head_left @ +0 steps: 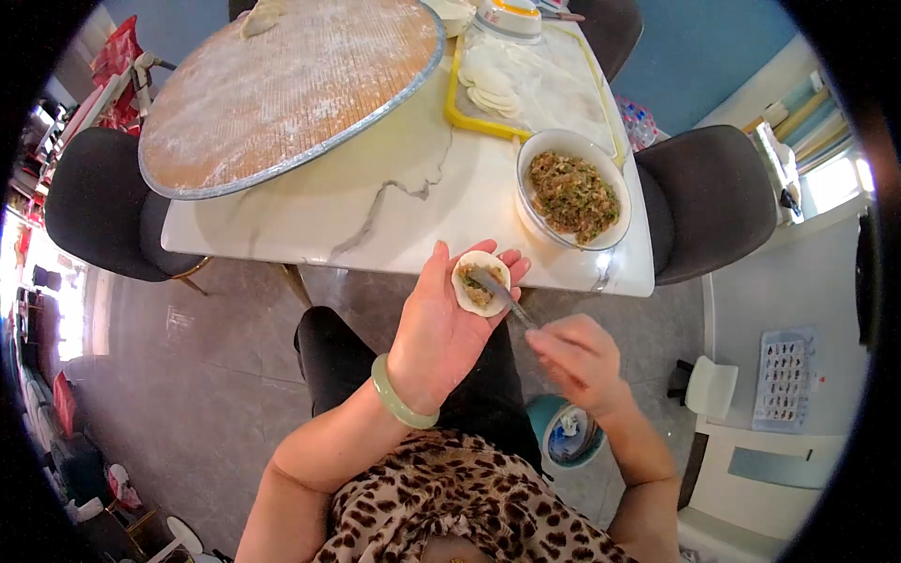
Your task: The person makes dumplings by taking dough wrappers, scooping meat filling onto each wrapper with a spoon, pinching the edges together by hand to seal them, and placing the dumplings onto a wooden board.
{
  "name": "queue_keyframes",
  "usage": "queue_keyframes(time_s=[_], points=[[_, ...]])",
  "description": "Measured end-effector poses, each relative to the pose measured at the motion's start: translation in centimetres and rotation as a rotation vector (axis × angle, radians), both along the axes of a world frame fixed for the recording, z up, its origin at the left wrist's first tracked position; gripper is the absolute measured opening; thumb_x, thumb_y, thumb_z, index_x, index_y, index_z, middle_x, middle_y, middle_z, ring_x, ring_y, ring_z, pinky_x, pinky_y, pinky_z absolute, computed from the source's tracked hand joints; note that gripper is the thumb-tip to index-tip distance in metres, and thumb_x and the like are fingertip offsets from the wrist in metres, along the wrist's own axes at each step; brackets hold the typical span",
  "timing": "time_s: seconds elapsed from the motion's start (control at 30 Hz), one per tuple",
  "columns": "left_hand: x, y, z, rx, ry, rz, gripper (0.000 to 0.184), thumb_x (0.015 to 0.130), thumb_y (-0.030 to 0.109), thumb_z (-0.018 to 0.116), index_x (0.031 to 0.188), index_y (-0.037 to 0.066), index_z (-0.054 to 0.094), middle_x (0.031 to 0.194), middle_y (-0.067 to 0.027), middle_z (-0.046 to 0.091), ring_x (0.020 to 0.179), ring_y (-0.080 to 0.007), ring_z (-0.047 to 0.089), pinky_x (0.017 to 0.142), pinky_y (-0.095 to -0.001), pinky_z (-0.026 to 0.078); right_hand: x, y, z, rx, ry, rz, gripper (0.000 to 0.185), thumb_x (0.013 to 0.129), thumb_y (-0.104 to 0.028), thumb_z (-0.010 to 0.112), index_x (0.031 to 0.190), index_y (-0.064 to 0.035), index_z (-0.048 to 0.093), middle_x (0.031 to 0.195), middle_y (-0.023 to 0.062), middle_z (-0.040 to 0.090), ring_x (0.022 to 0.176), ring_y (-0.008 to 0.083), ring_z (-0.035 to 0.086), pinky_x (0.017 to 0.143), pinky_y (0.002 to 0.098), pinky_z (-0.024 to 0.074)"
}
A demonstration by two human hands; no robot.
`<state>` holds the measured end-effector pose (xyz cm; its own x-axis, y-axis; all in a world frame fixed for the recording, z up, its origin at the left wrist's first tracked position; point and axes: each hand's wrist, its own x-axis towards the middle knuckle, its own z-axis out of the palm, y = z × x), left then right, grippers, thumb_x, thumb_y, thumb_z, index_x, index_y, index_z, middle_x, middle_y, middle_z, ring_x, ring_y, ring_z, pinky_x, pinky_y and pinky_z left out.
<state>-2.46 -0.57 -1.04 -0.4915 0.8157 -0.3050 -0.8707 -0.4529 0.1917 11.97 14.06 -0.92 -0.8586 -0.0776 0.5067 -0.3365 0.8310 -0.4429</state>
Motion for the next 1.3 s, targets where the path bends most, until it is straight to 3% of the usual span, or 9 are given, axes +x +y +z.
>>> queue_keyframes(time_s=[0.07, 0.13, 0.17, 0.6, 0.77, 0.97, 1.1, 1.2, 1.3], points=[[0.1, -0.2, -0.5, 0.037, -0.012, -0.006, 0.05, 0.103, 0.04, 0.026, 0.125, -0.001, 0.044, 0.129, -0.0226, 0.05, 0.12, -0.0311, 0.051, 0.096, -0.0416, 0.045, 0.2, 0.1, 1.0, -0.087, -0.047, -0.033, 0.031, 0.079, -0.006, 0.065, 0.11, -0.003, 0.066, 0.09, 0.0103, 0.063, 0.077, 0.0233, 0.062, 0.069, 0.0297, 0.0513], [0.2, -0.4, -0.4, 0.019, 0.028, -0.017, 0.051, 0.103, 0.041, 0.025, 0.125, -0.001, 0.045, 0.128, -0.0214, 0.052, 0.119, -0.0298, 0.052, 0.096, -0.041, 0.046, 0.3, 0.0, 1.7, -0.727, -0.077, -0.128, 0.025, 0.087, -0.006, 0.059, 0.109, 0.0027, 0.065, 0.088, 0.0127, 0.064, 0.078, 0.0193, 0.063, 0.071, 0.0285, 0.0508], [0.2, -0.4, -0.4, 0.003, 0.065, -0.024, 0.052, 0.103, 0.041, 0.024, 0.125, 0.0, 0.046, 0.128, -0.0202, 0.053, 0.118, -0.0284, 0.053, 0.096, -0.0403, 0.046, 0.1, 0.1, 1.8, -0.78, -0.033, -0.115, 0.025, 0.09, -0.006, 0.053, 0.108, 0.0066, 0.064, 0.089, 0.013, 0.064, 0.079, 0.0165, 0.062, 0.072, 0.0277, 0.0501], [0.5, -0.4, -0.1, 0.022, 0.143, -0.053, 0.057, 0.103, 0.042, 0.022, 0.132, -0.002, 0.043, 0.129, -0.0189, 0.053, 0.122, -0.0281, 0.05, 0.099, -0.0389, 0.043, -0.1, -0.1, 3.1, -0.451, -0.084, -0.088, 0.024, 0.081, -0.002, 0.062, 0.105, 0.0018, 0.067, 0.084, 0.0105, 0.066, 0.077, 0.021, 0.062, 0.07, 0.0302, 0.05], [0.6, -0.3, 0.0, 0.002, 0.139, -0.04, 0.058, 0.103, 0.041, 0.021, 0.133, -0.004, 0.04, 0.131, -0.0208, 0.051, 0.121, -0.0295, 0.05, 0.1, -0.0389, 0.042, -0.3, 0.2, 3.3, -0.036, -0.025, 0.084, 0.032, 0.074, -0.006, 0.07, 0.106, -0.005, 0.068, 0.089, 0.0076, 0.062, 0.075, 0.0239, 0.06, 0.067, 0.0327, 0.0503], [0.2, -0.4, -0.2, 0.04, 0.074, -0.042, 0.057, 0.103, 0.04, 0.023, 0.134, -0.005, 0.037, 0.131, -0.0236, 0.05, 0.122, -0.0315, 0.049, 0.101, -0.0396, 0.042, 0.0, 0.5, 3.1, 0.08, -0.04, 0.074, 0.034, 0.071, -0.006, 0.073, 0.105, -0.0075, 0.068, 0.089, 0.0069, 0.061, 0.076, 0.0234, 0.06, 0.066, 0.0325, 0.05], [0.0, -0.3, -0.3, 0.027, 0.05, -0.021, 0.057, 0.103, 0.04, 0.024, 0.133, -0.006, 0.038, 0.13, -0.0244, 0.049, 0.123, -0.0321, 0.049, 0.102, -0.0395, 0.041, -0.2, 0.9, 3.1, 0.106, -0.045, 0.088, 0.033, 0.071, -0.006, 0.073, 0.103, -0.0067, 0.069, 0.09, 0.0073, 0.061, 0.077, 0.0239, 0.06, 0.065, 0.0317, 0.0499], [-0.2, -0.4, -0.3, 0.028, 0.042, -0.012, 0.056, 0.103, 0.04, 0.025, 0.132, -0.006, 0.039, 0.131, -0.0244, 0.049, 0.124, -0.0321, 0.048, 0.103, -0.0402, 0.041, 0.0, 1.2, 4.3, -0.031, -0.02, 0.07, 0.028, 0.073, -0.003, 0.071, 0.101, -0.0036, 0.069, 0.09, 0.0084, 0.062, 0.076, 0.0222, 0.061, 0.065, 0.0296, 0.0493], [-0.3, -0.4, -0.5, 0.07, 0.103, -0.027, 0.055, 0.102, 0.04, 0.026, 0.133, -0.005, 0.039, 0.132, -0.0239, 0.048, 0.125, -0.0321, 0.047, 0.101, -0.0411, 0.042, 0.3, 1.3, 4.9, -0.457, -0.018, 0.005, 0.023, 0.078, 0.001, 0.061, 0.1, 0.0016, 0.069, 0.084, 0.0101, 0.066, 0.075, 0.0181, 0.062, 0.068, 0.0293, 0.0491]])
